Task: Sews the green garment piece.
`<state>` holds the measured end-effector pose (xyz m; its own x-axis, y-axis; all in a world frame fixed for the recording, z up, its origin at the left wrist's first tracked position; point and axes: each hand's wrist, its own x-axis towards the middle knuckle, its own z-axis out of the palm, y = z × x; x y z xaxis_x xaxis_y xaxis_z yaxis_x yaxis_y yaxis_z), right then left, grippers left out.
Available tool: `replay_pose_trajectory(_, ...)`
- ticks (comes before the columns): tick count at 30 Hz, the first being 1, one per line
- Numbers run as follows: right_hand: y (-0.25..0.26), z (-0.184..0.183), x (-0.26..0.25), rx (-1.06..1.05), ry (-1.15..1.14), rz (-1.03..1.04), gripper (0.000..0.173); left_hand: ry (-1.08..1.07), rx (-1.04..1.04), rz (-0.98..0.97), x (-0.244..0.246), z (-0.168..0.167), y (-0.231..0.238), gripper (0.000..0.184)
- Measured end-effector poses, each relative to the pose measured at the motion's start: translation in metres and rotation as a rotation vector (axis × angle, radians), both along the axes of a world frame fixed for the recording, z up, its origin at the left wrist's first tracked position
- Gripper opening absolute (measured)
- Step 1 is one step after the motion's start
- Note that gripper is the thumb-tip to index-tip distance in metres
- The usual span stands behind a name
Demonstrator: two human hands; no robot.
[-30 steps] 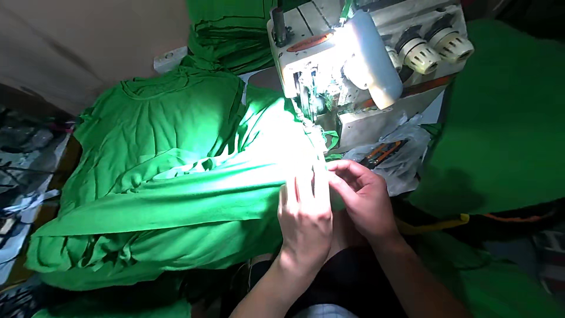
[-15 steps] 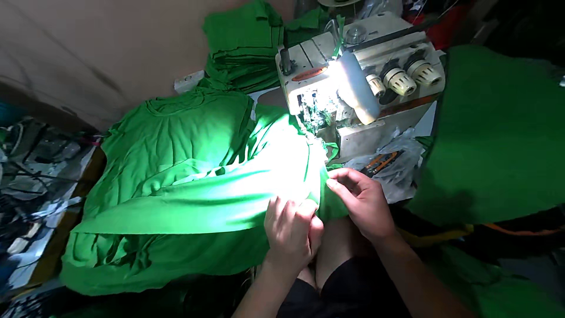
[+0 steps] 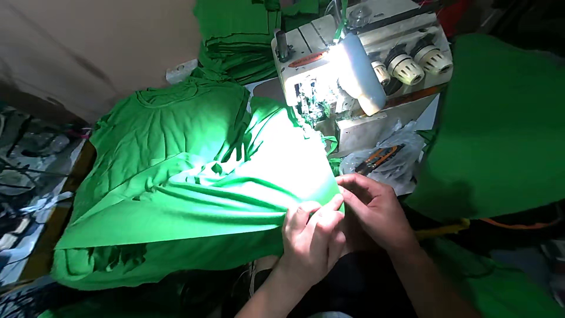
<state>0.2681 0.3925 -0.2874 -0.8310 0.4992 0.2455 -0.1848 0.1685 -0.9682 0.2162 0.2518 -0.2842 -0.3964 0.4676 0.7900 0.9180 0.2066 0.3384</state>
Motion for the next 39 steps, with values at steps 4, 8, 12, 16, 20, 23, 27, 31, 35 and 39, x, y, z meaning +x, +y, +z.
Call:
replay_pose_trajectory(4, -0.001, -0.001, 0.001, 0.014, 0.000, -0.005, 0.013, 0.024, -0.006, 0.038, 0.001, 0.000, -0.004, 0.025)
replay_pose_trajectory(8, -0.002, 0.000, 0.006, 0.032, -0.027, -0.011, 0.015, 0.033, -0.047, 0.045, 0.002, -0.004, -0.009, 0.024)
replay_pose_trajectory(12, -0.002, -0.001, 0.019, 0.001, -0.038, 0.030, 0.013, 0.072, -0.097, 0.071, 0.008, -0.012, -0.014, 0.024)
replay_pose_trajectory(16, -0.008, -0.002, 0.034, -0.146, -0.072, 0.078, 0.008, 0.094, -0.078, 0.150, 0.017, -0.021, -0.013, 0.014)
replay_pose_trajectory(20, -0.012, -0.001, 0.040, -0.338, -0.107, 0.165, 0.009, 0.075, -0.003, 0.157, 0.021, -0.027, -0.015, 0.008)
replay_pose_trajectory(23, -0.013, -0.001, 0.040, -0.420, -0.117, 0.200, 0.011, 0.061, -0.030, 0.168, 0.023, -0.029, -0.018, 0.008)
replay_pose_trajectory(27, -0.015, 0.002, 0.040, -0.463, -0.137, 0.195, 0.014, 0.088, -0.076, 0.206, 0.026, -0.029, -0.020, 0.009)
replay_pose_trajectory(31, -0.019, 0.006, 0.041, -0.492, -0.135, 0.185, 0.017, 0.080, -0.096, 0.218, 0.033, -0.026, -0.020, 0.013)
replay_pose_trajectory(35, -0.023, -0.003, 0.037, -0.395, -0.036, 0.123, 0.005, 0.108, -0.074, 0.128, 0.034, -0.033, -0.023, 0.022)
replay_pose_trajectory(39, -0.025, -0.004, 0.039, -0.376, -0.019, 0.012, 0.008, 0.196, -0.079, 0.238, 0.021, -0.044, -0.027, 0.050)
